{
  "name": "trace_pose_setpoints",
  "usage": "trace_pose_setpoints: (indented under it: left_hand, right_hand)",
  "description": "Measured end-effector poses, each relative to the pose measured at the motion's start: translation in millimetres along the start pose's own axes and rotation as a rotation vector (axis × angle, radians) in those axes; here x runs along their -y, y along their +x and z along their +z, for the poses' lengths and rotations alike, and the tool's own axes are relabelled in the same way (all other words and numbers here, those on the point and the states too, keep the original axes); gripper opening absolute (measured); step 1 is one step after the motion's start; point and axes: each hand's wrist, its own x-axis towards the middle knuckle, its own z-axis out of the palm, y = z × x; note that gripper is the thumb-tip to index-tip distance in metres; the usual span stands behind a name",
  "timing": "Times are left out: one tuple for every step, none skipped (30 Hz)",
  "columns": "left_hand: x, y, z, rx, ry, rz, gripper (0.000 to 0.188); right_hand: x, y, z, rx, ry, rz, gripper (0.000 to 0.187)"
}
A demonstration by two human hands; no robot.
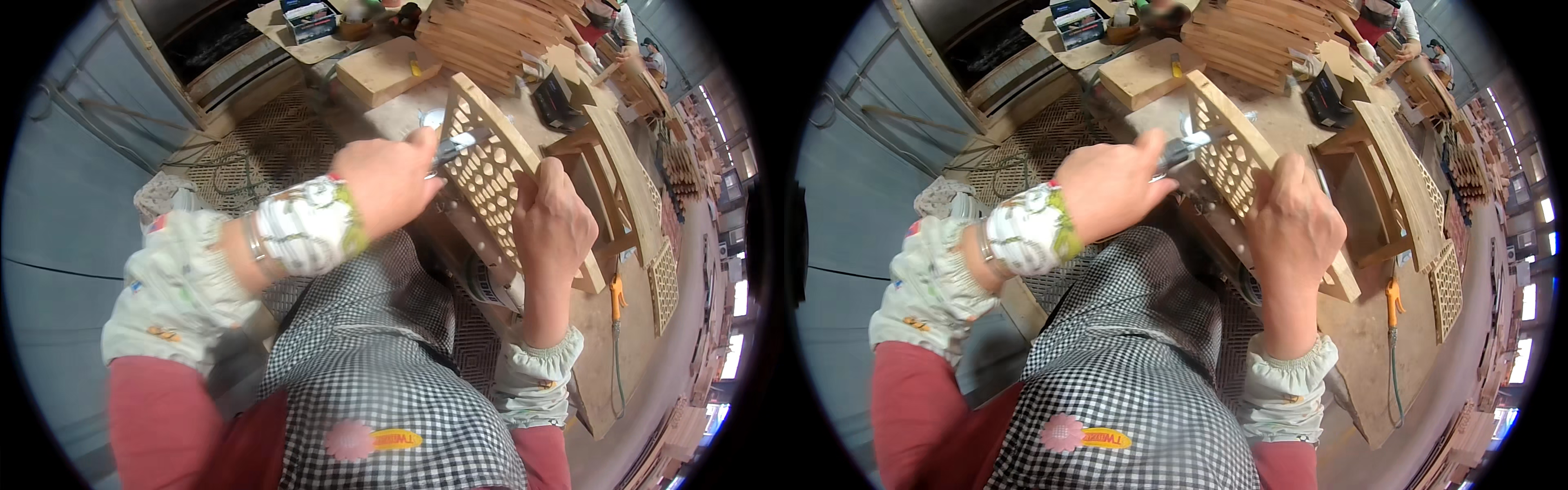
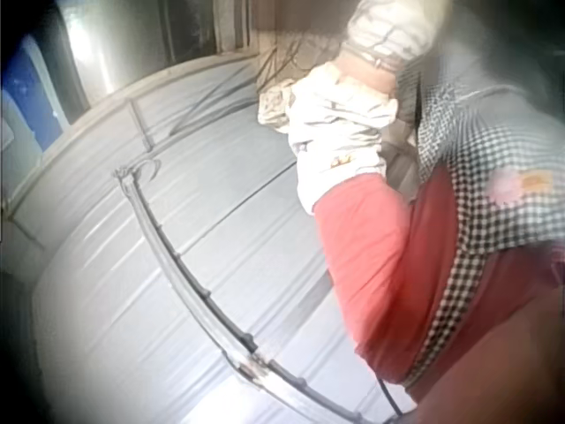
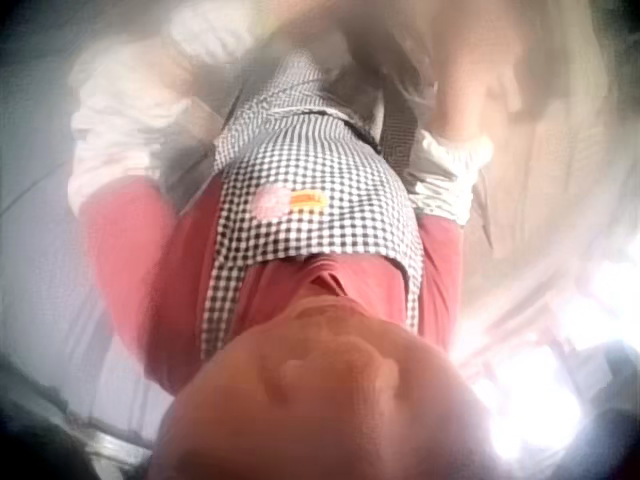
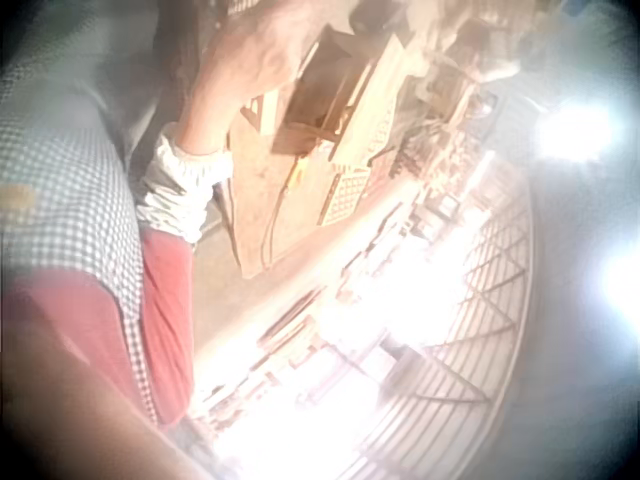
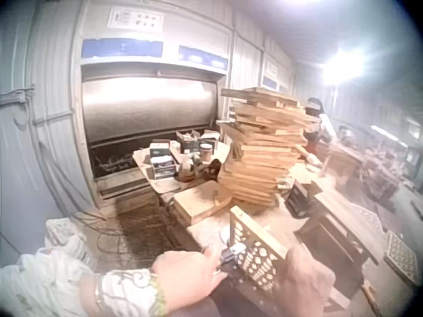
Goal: The person uses a tool to scrape the internal edges of a wooden lattice panel, rotating the panel to reach different cutouts and occasionally wiping the tool tip with a cloth.
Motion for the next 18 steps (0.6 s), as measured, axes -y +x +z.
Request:
trace_pose_setpoints:
  left_hand:
    - [0.1, 4.4, 1.7, -0.042, -0.011, 0.024, 0.045]
    - [-3.5, 6.9, 4.3, -0.045, -0.022, 0.015, 0.045]
    - [-4.8, 7.4, 5.9, -0.048, -0.031, 0.005, 0.046]
    - [-6.8, 4.7, 4.2, -0.013, -0.027, -0.016, 0.046]
    - [-4.6, -1.4, 7.2, 0.006, -0.064, -0.017, 0.046]
    - [1.5, -12.3, 14.3, 0.026, -0.102, -0.015, 0.046]
    - [6.5, -22.2, 13.5, 0.041, -0.128, -0.008, 0.046]
    - [12.2, -31.7, 8.7, 0.236, -0.215, -0.097, 0.046]
    - [29.1, -44.7, 17.8, 0.373, -0.280, -0.105, 0.048]
    - [36.9, -59.1, 30.8, 0.402, -0.390, -0.136, 0.051]
    - [40.4, -70.5, 41.7, 0.377, -0.522, -0.176, 0.052]
    - [38.5, -78.9, 40.0, 0.341, -0.609, -0.200, 0.050]
    - [36.0, -83.3, 39.8, 0.304, -0.714, -0.232, 0.048]
    - [33.6, -81.3, 40.1, 0.280, -0.742, -0.209, 0.046]
    - [31.6, -79.1, 39.8, 0.253, -0.768, -0.188, 0.045]
    - [29.4, -78.4, 40.2, 0.226, -0.798, -0.169, 0.044]
    - [26.9, -75.4, 39.6, 0.207, -0.700, -0.137, 0.043]
    - [24.3, -69.8, 38.7, 0.186, -0.602, -0.106, 0.043]
  right_hand:
    - [5.0, 1.6, -2.4, -0.014, 0.004, -0.008, 0.022]
    - [2.2, 0.6, -1.0, -0.051, 0.014, -0.032, 0.021]
    - [-2.1, 2.5, 4.4, 0.010, -0.046, 0.027, 0.019]
    - [-9.1, 4.9, 3.6, 0.007, -0.048, 0.024, 0.019]
    - [-16.7, 7.2, 2.0, -0.002, -0.051, 0.030, 0.018]
    - [-22.3, 7.8, 1.1, 0.000, -0.037, 0.037, 0.019]
    - [-24.2, 8.6, -1.0, 0.023, 0.012, 0.068, 0.021]
    - [-24.9, 9.0, 1.5, 0.009, -0.001, 0.051, 0.022]
    - [-21.9, 9.7, 5.1, 0.007, -0.005, 0.019, 0.023]
    - [-22.7, 10.4, 4.6, 0.014, 0.011, 0.010, 0.024]
    - [-24.9, 11.6, 2.7, 0.015, 0.020, 0.003, 0.025]
    - [-26.8, 11.6, 1.4, 0.019, 0.036, -0.004, 0.026]
    - [-26.7, 10.4, -2.8, 0.024, 0.024, 0.008, 0.028]
    - [-26.0, 7.2, -10.3, 0.029, 0.013, 0.018, 0.030]
    - [-26.2, 3.5, -15.6, 0.034, 0.004, 0.027, 0.032]
    - [-28.3, -2.6, -16.4, 0.115, -0.021, 0.095, 0.037]
    - [-27.4, -6.1, -18.1, 0.113, -0.047, 0.089, 0.037]
    - [-24.4, -8.3, -19.8, 0.110, -0.071, 0.083, 0.037]
